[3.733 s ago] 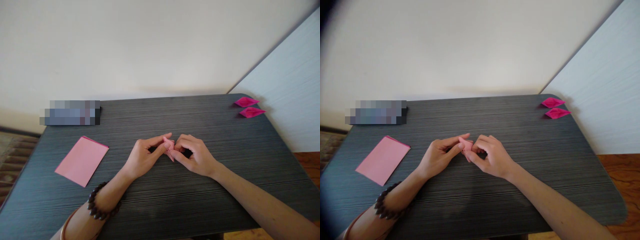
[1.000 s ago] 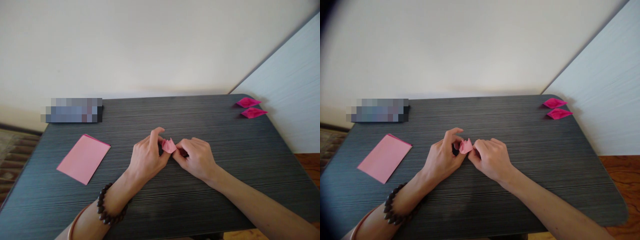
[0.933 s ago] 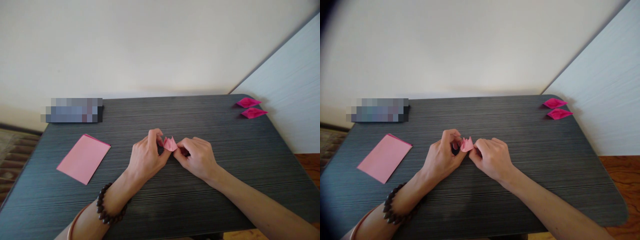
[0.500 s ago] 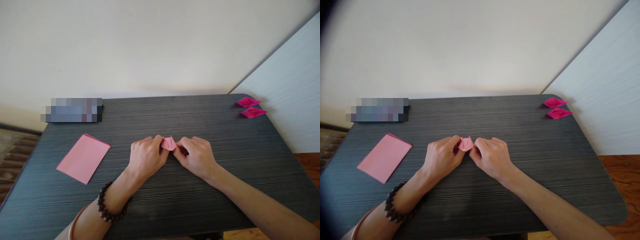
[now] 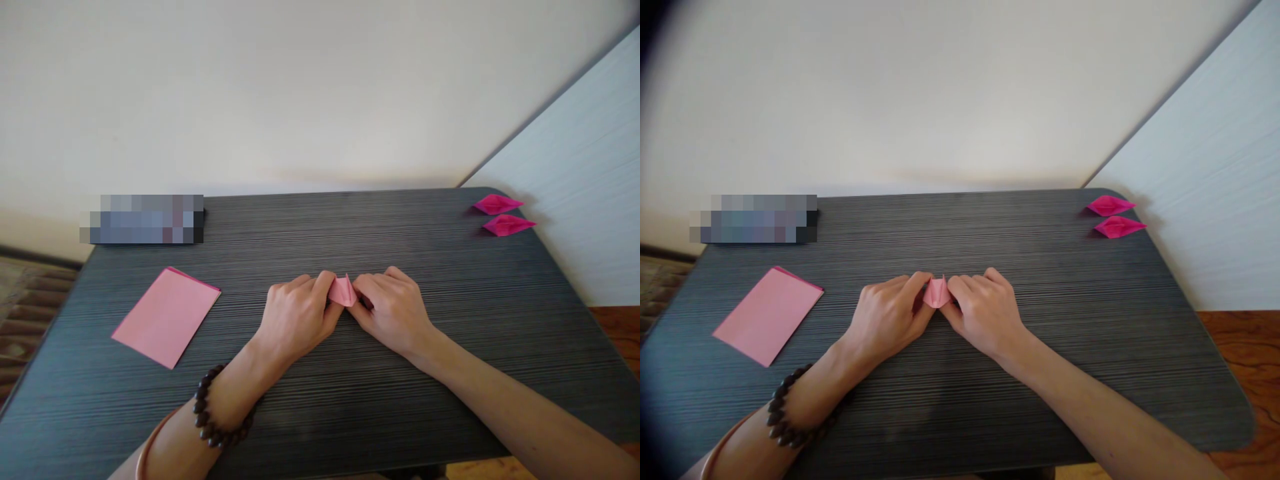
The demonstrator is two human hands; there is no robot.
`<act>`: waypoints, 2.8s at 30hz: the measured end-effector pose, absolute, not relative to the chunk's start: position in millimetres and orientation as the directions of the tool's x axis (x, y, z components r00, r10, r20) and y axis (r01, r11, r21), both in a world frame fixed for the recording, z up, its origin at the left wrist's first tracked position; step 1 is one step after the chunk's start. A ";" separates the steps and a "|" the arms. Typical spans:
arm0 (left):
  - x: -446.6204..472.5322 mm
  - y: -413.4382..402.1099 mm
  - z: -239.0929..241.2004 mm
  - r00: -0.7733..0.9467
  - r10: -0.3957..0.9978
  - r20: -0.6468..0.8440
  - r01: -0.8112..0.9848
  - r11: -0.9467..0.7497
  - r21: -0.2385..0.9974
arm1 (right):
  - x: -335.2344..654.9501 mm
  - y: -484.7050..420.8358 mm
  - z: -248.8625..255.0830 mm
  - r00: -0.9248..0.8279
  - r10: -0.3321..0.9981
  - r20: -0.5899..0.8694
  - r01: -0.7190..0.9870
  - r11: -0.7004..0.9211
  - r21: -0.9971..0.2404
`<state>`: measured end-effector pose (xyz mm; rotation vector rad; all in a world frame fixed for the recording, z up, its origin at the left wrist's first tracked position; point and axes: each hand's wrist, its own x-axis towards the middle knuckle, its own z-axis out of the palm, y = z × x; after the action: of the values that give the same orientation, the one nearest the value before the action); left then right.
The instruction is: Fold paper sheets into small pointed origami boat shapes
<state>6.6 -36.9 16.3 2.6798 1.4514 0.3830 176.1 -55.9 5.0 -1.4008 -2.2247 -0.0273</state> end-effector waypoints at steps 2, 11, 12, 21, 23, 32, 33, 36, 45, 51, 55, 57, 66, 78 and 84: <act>6.4 -36.6 15.6 0.520 0.831 0.199 0.817 -0.552 0.167 | 174.9 -56.4 6.1 -0.344 0.836 0.427 0.848 0.472 -0.241; 3.7 -37.5 12.5 0.514 0.831 0.210 0.818 -0.549 0.171 | 176.9 -56.4 4.2 -0.382 0.809 0.447 0.821 0.519 -0.239; 2.8 -37.4 12.3 0.525 0.822 0.219 0.808 -0.563 0.175 | 178.1 -55.8 3.9 -0.401 0.805 0.437 0.807 0.536 -0.246; 4.5 -37.7 10.2 0.533 0.795 0.288 0.783 -0.593 0.187 | 176.9 -54.6 5.6 -0.373 0.800 0.470 0.804 0.532 -0.266; 4.2 -37.4 10.9 0.541 0.786 0.298 0.773 -0.605 0.192 | 176.7 -54.9 6.5 -0.356 0.798 0.487 0.808 0.524 -0.268; 1.5 -37.7 11.7 0.579 0.768 0.274 0.742 -0.635 0.212 | 176.6 -57.8 5.0 -0.322 0.821 0.471 0.805 0.499 -0.320; 1.6 -37.8 11.5 0.578 0.770 0.270 0.745 -0.633 0.212 | 176.5 -57.9 4.4 -0.320 0.824 0.467 0.803 0.498 -0.327; 2.7 -38.3 11.1 0.564 0.779 0.275 0.754 -0.621 0.214 | 175.9 -58.0 3.4 -0.329 0.821 0.467 0.795 0.507 -0.332; -2.8 -32.3 9.9 0.573 0.788 0.226 0.683 -0.611 0.400 | 176.3 -56.2 5.7 -0.353 0.765 0.539 0.806 0.541 -0.239; -14.3 -23.8 23.9 0.644 0.765 0.025 0.483 -0.431 0.763 | 186.9 -50.7 8.1 -0.340 0.769 0.541 0.833 0.513 -0.205; -9.3 -25.6 26.1 0.546 0.838 -0.016 0.572 -0.359 0.738 | 188.9 -50.5 7.3 -0.364 0.749 0.553 0.826 0.535 -0.180; -5.9 -27.5 24.9 0.532 0.846 -0.015 0.590 -0.359 0.723 | 188.6 -51.2 6.4 -0.383 0.739 0.555 0.818 0.550 -0.168; -4.5 -26.7 27.3 0.515 0.850 -0.108 0.589 -0.260 0.765 | 184.1 -52.4 6.3 -0.374 0.737 0.563 0.808 0.557 -0.193; -9.6 -18.3 17.0 0.520 0.829 -0.205 0.471 -0.078 0.879 | 200.2 -45.4 7.7 -0.346 0.903 0.255 0.545 0.415 -0.729; -7.0 -20.7 19.3 0.499 0.850 -0.168 0.514 -0.134 0.847 | 195.3 -46.2 6.6 -0.276 0.920 0.279 0.545 0.388 -0.743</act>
<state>-7.0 -20.7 19.3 1.7961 1.1464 0.4446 195.3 -46.2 6.6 -1.2553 -1.9474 0.6826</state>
